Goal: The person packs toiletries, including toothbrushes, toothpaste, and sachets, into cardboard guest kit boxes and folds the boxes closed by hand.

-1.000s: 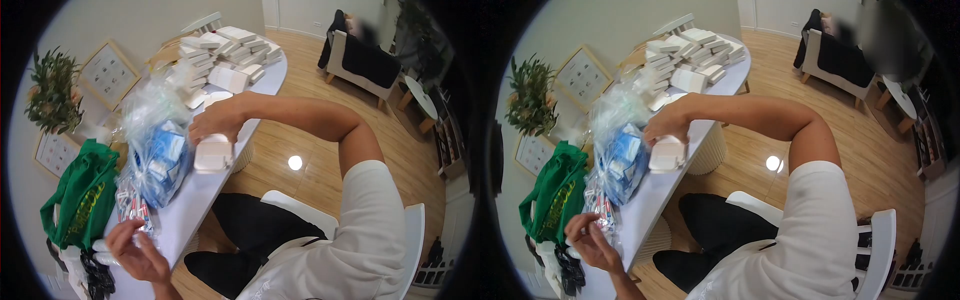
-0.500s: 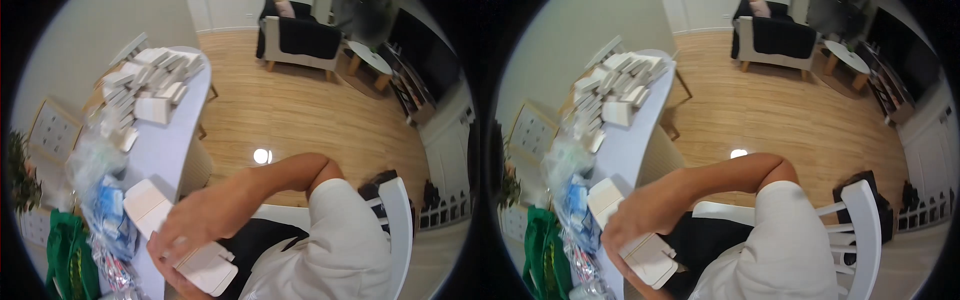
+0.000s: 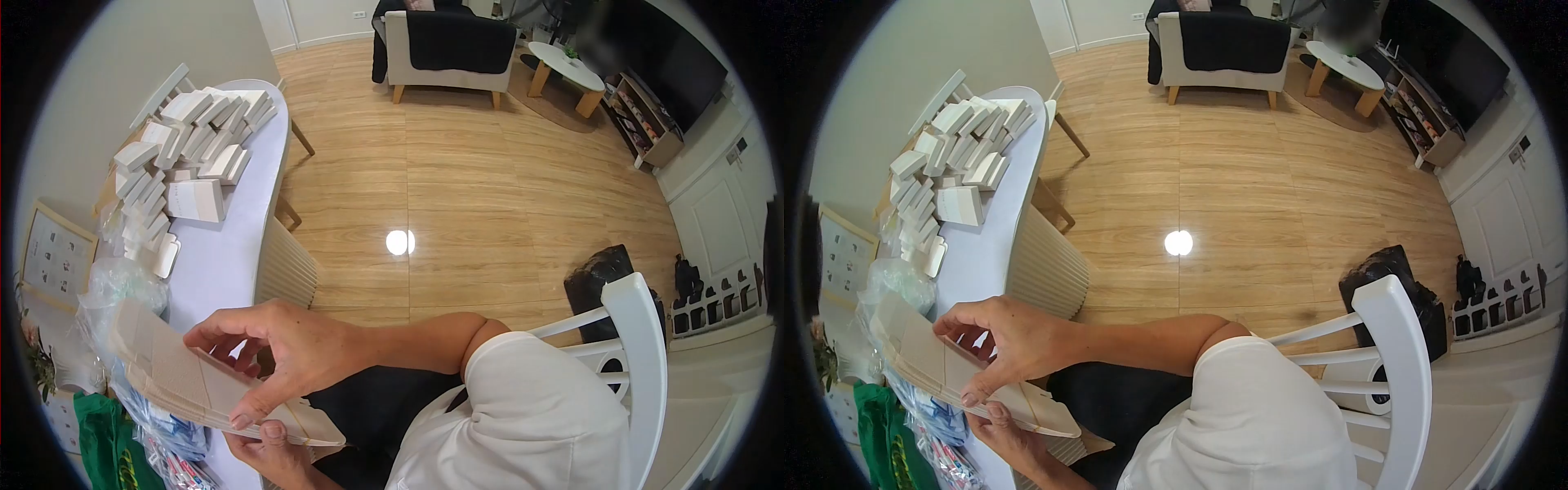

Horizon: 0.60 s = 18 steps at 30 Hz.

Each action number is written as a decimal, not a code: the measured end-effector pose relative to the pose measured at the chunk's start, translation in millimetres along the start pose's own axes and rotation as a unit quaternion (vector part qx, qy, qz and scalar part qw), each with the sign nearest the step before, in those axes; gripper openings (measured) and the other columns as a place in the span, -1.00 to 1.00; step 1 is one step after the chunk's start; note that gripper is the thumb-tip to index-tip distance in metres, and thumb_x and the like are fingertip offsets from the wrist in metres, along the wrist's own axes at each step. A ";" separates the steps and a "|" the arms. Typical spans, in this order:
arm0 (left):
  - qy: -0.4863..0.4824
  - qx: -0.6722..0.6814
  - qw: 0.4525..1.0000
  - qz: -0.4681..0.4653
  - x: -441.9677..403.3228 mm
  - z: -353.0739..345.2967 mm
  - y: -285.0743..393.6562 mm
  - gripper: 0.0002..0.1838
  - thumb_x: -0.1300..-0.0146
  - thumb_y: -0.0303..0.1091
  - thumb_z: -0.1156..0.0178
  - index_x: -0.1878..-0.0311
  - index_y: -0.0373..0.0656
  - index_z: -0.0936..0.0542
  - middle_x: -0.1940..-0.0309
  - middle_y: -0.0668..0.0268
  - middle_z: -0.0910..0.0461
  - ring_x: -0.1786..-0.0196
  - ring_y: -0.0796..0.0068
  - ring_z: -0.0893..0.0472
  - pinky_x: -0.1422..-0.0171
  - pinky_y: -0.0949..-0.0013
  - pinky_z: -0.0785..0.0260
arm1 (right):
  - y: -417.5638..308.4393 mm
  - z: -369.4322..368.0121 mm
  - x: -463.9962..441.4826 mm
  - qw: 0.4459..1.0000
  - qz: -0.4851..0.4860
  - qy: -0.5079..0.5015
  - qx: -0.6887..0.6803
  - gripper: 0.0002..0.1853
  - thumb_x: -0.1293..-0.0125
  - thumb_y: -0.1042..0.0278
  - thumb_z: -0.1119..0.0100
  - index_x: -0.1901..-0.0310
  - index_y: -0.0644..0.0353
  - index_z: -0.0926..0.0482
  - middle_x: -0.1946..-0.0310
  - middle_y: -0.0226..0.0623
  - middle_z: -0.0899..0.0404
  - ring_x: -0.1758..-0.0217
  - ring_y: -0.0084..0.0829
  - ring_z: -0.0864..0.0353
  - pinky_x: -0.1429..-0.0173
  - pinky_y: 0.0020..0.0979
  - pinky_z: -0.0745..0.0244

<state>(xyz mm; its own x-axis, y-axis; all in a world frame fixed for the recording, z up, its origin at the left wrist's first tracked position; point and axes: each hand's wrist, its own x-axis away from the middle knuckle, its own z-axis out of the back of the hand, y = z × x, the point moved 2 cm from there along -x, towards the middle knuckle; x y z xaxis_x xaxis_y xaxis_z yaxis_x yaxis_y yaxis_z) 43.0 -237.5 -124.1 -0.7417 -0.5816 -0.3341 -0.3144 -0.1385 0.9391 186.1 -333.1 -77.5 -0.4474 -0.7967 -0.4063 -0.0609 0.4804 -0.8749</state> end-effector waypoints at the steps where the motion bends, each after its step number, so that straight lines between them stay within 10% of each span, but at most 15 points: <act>1: 0.054 -0.030 0.998 0.016 -0.3 2.9 -2.0 -0.33 -0.21 -0.09 -0.29 -0.21 -0.35 -0.28 -0.02 0.09 -0.43 -0.02 0.34 -0.53 -0.06 0.30 -0.45 | -0.3 0.2 0.2 1.000 0.012 0.007 -0.021 -0.19 0.12 0.27 -0.53 -0.17 0.41 -0.34 0.03 -0.05 -0.53 0.05 -0.38 -0.58 0.00 -0.41 -0.56; 8: 0.195 -0.062 0.976 0.078 -6.1 -2.4 9.6 -0.37 -0.27 -0.02 -0.19 -0.20 -0.31 -0.29 -0.05 0.09 -0.42 -0.05 0.36 -0.50 -0.07 0.31 -0.44 | -8.5 2.4 3.7 0.996 -0.007 -0.008 -0.093 -0.03 0.10 0.24 -0.50 -0.33 0.28 -0.12 -0.08 -0.18 -0.42 -0.10 -0.41 -0.46 -0.15 -0.38 -0.40; 13: 0.178 -0.165 0.970 0.011 1.2 21.8 -13.7 -0.43 -0.31 -0.09 -0.13 -0.22 -0.27 -0.27 -0.07 0.12 -0.42 -0.05 0.34 -0.50 -0.07 0.27 -0.44 | -11.3 2.2 4.4 0.971 0.168 0.102 0.135 0.06 0.20 0.16 -0.56 -0.31 0.27 -0.10 -0.09 -0.24 -0.34 -0.18 -0.45 -0.35 -0.18 -0.37 -0.37; 18: 0.054 -0.046 0.997 0.043 -9.7 33.8 -12.5 -0.50 -0.33 -0.34 -0.08 -0.26 -0.28 -0.21 -0.08 0.07 -0.39 -0.05 0.29 -0.48 -0.07 0.16 -0.43 | -7.9 20.9 -16.3 0.968 0.101 0.109 -0.200 -0.70 0.03 0.61 -0.41 0.24 0.31 -0.52 0.36 -0.39 -0.58 0.32 -0.59 -0.56 0.17 -0.53 -0.51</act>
<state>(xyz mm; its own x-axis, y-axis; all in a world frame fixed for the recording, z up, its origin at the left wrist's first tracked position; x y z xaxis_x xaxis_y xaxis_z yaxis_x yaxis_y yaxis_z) 34.1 -203.1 -135.2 -0.6945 -0.6762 -0.2459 -0.1926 -0.1546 0.9690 212.5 -331.6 -69.4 -0.6608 -0.5963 -0.4558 -0.2741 0.7571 -0.5931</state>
